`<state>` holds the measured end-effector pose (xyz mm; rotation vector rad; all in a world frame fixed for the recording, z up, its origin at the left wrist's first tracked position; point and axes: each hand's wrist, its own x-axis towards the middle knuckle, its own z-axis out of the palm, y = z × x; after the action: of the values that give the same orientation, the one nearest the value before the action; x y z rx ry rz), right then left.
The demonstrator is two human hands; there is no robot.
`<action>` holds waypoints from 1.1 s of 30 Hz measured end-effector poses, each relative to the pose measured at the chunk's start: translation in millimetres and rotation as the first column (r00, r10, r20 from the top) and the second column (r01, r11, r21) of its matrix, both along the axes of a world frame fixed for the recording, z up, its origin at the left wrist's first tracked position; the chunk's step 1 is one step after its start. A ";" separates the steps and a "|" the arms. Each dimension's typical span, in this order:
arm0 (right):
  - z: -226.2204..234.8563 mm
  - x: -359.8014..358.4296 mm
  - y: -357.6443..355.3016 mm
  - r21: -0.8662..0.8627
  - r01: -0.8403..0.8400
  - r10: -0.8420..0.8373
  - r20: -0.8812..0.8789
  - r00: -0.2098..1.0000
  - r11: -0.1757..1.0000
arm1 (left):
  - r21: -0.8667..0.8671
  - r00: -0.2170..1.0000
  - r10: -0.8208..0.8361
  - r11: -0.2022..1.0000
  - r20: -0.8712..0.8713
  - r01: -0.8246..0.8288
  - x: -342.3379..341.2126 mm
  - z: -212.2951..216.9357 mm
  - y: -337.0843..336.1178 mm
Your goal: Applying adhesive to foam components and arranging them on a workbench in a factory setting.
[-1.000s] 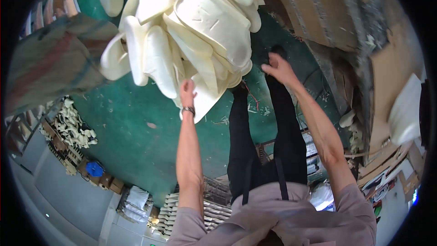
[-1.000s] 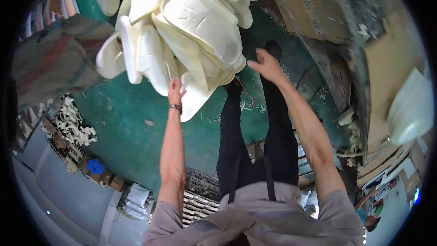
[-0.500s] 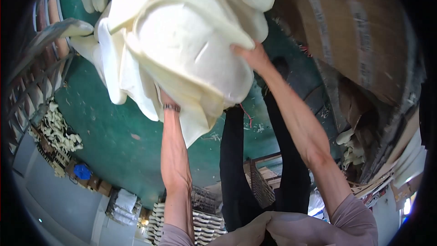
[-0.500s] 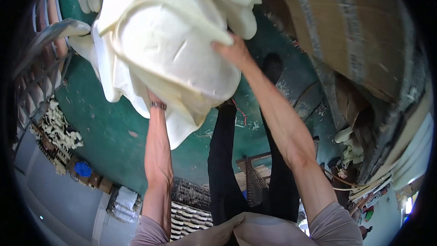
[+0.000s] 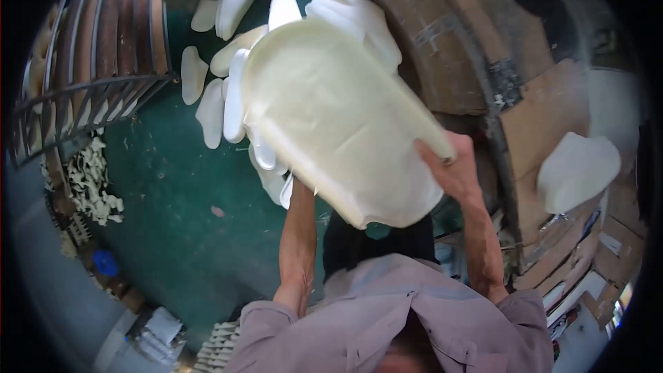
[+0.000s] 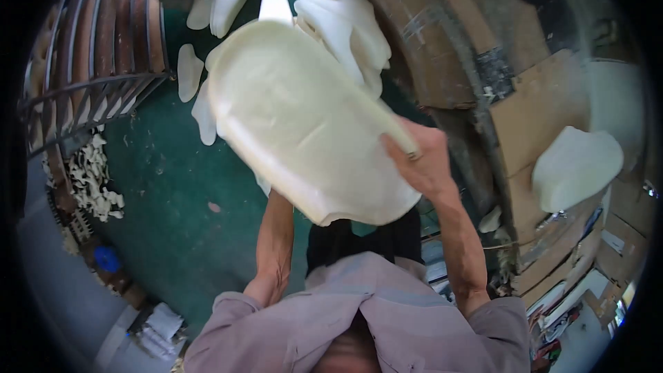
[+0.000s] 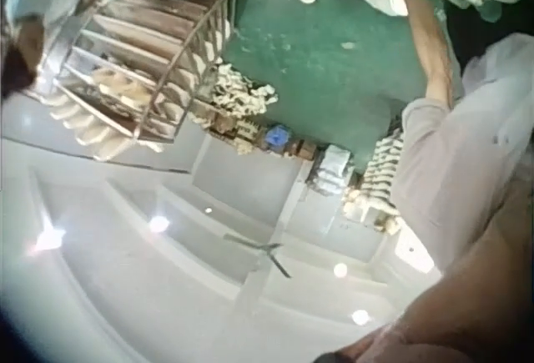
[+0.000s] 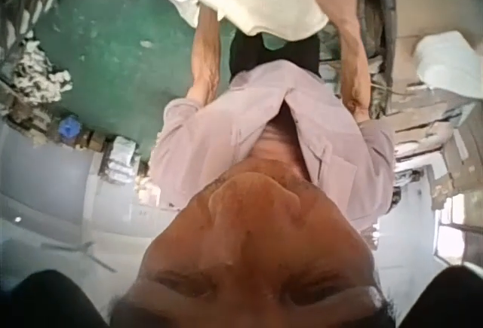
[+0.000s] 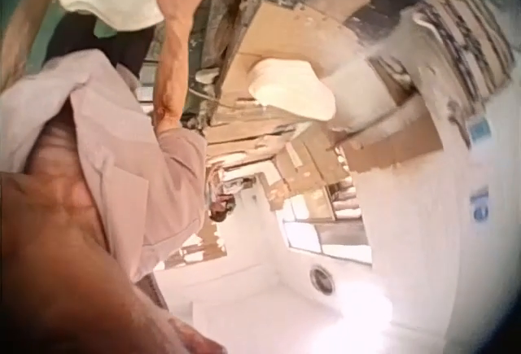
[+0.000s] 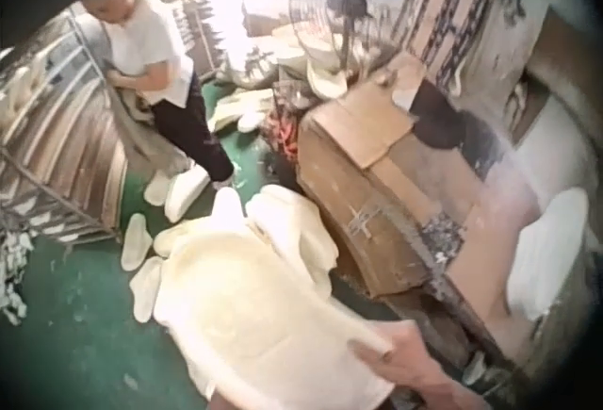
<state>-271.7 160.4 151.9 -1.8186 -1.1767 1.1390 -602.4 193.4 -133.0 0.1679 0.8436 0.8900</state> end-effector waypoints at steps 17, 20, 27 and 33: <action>237.0 105.8 -116.4 0.254 0.403 -0.411 -0.024 0.911 0.879 | 0.169 0.830 -0.305 0.952 0.466 0.255 236.7 221.5 -39.1; 218.6 138.5 -121.8 0.240 0.320 -0.351 0.102 0.931 0.917 | 0.311 0.791 -0.341 0.929 0.508 0.200 267.0 224.3 -35.6; 181.9 206.9 -156.8 0.295 0.221 -0.318 0.335 0.887 0.929 | 0.387 0.867 -0.467 0.842 0.173 0.377 422.5 281.0 -68.6; 204.0 261.5 -219.7 0.524 0.282 -0.471 0.269 0.840 0.804 | 0.442 0.738 -0.660 0.708 0.138 0.551 574.5 299.5 -136.7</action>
<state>-10.3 -59.3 356.0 -1.8175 -1.0966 0.2239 -27.9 56.7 166.5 0.6096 0.2833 0.4043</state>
